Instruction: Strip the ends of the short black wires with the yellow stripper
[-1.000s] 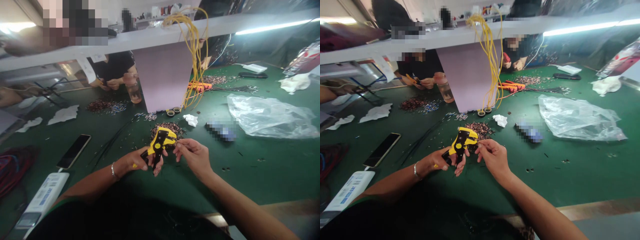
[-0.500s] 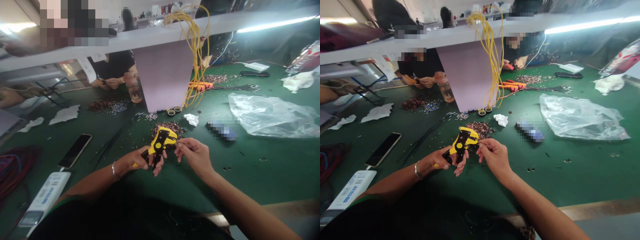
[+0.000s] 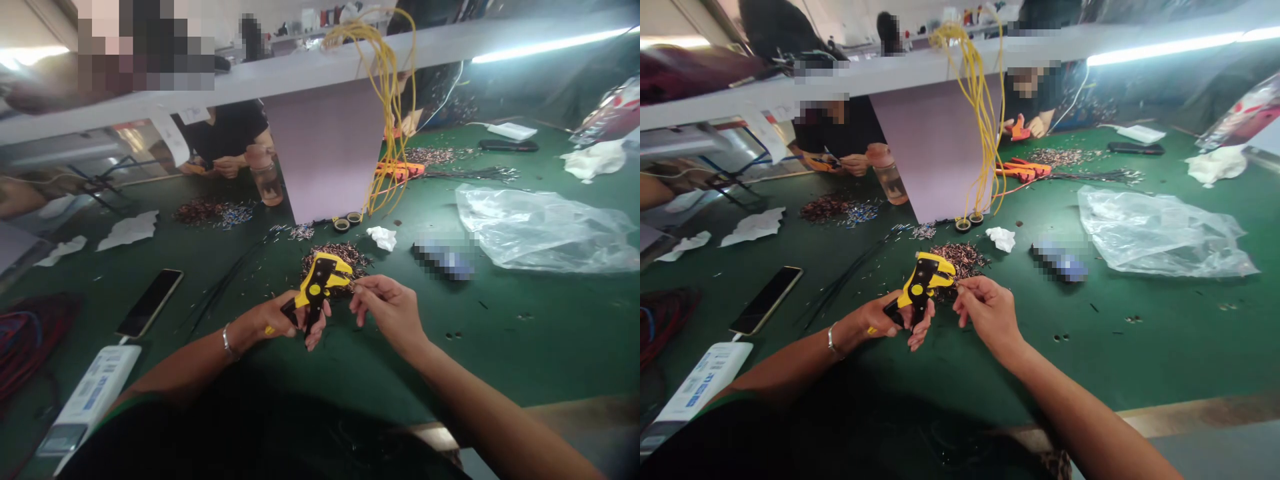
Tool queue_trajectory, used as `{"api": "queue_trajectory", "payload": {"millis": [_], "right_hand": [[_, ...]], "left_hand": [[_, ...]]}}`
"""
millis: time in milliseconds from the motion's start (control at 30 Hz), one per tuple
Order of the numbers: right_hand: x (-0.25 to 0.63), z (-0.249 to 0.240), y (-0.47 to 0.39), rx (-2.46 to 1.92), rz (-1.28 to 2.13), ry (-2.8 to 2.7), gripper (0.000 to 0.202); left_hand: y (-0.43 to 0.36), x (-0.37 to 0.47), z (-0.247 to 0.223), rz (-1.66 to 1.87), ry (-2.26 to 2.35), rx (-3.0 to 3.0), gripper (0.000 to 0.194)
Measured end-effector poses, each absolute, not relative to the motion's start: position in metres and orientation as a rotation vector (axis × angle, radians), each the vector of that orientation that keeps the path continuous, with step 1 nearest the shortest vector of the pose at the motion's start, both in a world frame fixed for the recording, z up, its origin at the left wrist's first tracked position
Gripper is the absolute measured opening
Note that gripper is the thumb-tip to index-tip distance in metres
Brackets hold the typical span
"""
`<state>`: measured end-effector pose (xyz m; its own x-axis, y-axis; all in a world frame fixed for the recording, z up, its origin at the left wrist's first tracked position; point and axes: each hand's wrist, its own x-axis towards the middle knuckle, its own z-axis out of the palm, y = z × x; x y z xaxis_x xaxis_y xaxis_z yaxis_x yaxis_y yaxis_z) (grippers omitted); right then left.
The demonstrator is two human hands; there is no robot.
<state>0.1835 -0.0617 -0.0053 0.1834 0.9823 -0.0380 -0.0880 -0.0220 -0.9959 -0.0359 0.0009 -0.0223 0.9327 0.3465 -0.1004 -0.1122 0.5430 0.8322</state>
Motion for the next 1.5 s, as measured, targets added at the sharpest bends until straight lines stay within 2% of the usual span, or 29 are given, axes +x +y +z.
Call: {"api": "queue_trajectory", "payload": {"millis": [733,933,1167,1500], "right_hand": [[0.186,-0.006,-0.060,-1.277,1.116,-1.046,0.013],[0.189,-0.006,-0.056,-1.272,1.100,-1.041,0.011],[0.193,-0.016,-0.046,-1.266,1.078,-1.048,0.014],[0.196,-0.026,-0.038,-1.276,1.048,-1.097,0.012]], "left_hand": [[-0.001,-0.038,-0.022,0.292,0.362,0.995,0.043],[-0.007,-0.033,-0.013,0.361,0.444,1.035,0.034],[-0.017,-0.028,-0.020,0.482,0.521,1.124,0.037],[-0.026,-0.023,-0.018,0.548,0.740,1.034,0.028]]}}
